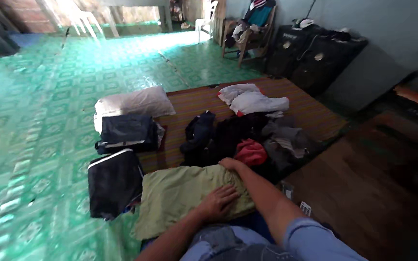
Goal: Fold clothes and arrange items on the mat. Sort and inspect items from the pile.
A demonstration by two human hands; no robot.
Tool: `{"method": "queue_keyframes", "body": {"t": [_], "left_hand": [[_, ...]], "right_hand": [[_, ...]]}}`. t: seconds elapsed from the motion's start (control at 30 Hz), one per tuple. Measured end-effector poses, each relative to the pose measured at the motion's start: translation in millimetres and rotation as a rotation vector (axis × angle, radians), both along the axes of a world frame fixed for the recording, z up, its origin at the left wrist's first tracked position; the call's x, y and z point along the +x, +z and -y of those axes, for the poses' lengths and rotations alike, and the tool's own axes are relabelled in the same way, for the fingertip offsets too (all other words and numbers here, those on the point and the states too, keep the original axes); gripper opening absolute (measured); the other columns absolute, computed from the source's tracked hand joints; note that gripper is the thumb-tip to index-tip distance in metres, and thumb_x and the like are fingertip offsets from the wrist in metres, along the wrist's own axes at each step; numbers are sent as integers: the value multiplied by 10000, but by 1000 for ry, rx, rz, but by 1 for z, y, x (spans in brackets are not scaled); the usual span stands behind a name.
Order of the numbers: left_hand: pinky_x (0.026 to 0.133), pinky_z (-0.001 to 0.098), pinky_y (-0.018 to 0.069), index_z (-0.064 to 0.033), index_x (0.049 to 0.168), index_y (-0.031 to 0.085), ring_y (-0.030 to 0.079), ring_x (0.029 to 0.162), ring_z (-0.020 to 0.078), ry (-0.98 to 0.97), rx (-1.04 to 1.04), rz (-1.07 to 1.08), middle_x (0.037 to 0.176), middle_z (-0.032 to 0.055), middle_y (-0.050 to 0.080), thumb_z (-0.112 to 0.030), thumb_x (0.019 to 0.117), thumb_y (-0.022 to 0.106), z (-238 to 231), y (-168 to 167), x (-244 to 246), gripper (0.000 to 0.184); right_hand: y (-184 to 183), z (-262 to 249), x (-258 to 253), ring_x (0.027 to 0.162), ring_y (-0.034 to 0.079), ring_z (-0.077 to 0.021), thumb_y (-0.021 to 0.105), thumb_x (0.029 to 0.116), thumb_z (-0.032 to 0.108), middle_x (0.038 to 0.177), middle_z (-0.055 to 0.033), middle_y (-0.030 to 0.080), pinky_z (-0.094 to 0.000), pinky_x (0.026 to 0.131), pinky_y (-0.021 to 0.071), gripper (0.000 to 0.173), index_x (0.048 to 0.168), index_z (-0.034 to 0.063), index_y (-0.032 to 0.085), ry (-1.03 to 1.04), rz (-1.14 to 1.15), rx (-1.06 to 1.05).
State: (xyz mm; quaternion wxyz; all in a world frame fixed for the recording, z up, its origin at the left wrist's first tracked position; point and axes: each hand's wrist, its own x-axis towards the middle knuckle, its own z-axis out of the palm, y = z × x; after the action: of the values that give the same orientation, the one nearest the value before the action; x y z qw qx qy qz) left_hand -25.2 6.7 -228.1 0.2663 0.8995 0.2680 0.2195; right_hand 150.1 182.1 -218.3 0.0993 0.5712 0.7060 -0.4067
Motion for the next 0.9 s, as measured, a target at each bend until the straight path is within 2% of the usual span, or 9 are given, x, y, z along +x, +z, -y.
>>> {"method": "queue_keyframes", "body": {"t": [0.17,0.27,0.33,0.4,0.47,0.53,0.63,0.77,0.9], "left_hand": [[1260,561,164,-298,1628,292,162,1583,210,304,-253,-386,1713,2,207,-615,1059,323,18,13,-46,652],[1256,602,125,-222,1593,388,224,1564,303,572,-284,-628,1677,77,302,-648,1046,289,32,22,-88,700],[1236,655,95,-221,1527,505,238,1556,334,769,-210,-632,1645,87,368,-593,1042,374,45,26,-111,625],[1201,706,125,-270,1535,496,194,1564,364,945,-216,-576,1675,70,308,-550,1033,436,54,32,-130,578],[1172,704,208,-281,1582,414,181,1559,399,1085,-274,-480,1692,101,252,-579,1032,402,59,31,-148,625],[1172,633,314,-172,1605,361,286,1524,405,1198,-342,-301,1669,168,280,-592,1033,389,62,21,-167,710],[1163,584,382,-12,1599,251,458,1424,397,1322,-696,32,1556,277,414,-626,1011,474,65,20,-192,879],[1068,611,463,-20,1508,420,584,1271,417,1391,-979,195,1370,289,581,-642,958,585,73,20,-212,847],[960,557,540,-9,1390,548,657,1127,363,1348,-1088,394,1248,246,653,-500,947,694,85,16,-232,677]], "right_hand": [[-7,3,9,1300,571,-376,433,1093,325,1354,-246,619,-575,1092,431,453,1286,-26,645,-313,-5,124],[11,24,5,1259,609,-363,345,1111,357,1305,-215,657,-572,1060,460,488,1287,22,654,-391,39,264],[17,38,1,1315,572,-352,346,1108,393,1352,-191,641,-570,1104,428,510,1331,49,651,-258,53,369],[17,50,-5,1511,333,-370,323,1096,487,1572,-154,466,-628,1229,216,584,1499,121,534,-11,83,388],[19,57,-19,1532,283,-394,290,1078,566,1600,-138,437,-677,1228,145,636,1536,174,495,167,140,380],[24,56,-35,1471,392,-387,282,1067,604,1545,-126,505,-668,1209,213,658,1529,190,503,266,182,336],[18,37,-54,1412,468,-386,327,1051,634,1475,-139,571,-675,1159,296,664,1453,169,579,283,165,213],[-4,-6,-60,1298,562,-419,483,991,673,1343,-238,624,-672,1066,418,721,1285,41,667,210,160,12],[9,-17,-57,1232,581,-424,671,961,519,1298,-292,607,-633,1044,435,655,1286,-47,616,283,110,-74]]}}
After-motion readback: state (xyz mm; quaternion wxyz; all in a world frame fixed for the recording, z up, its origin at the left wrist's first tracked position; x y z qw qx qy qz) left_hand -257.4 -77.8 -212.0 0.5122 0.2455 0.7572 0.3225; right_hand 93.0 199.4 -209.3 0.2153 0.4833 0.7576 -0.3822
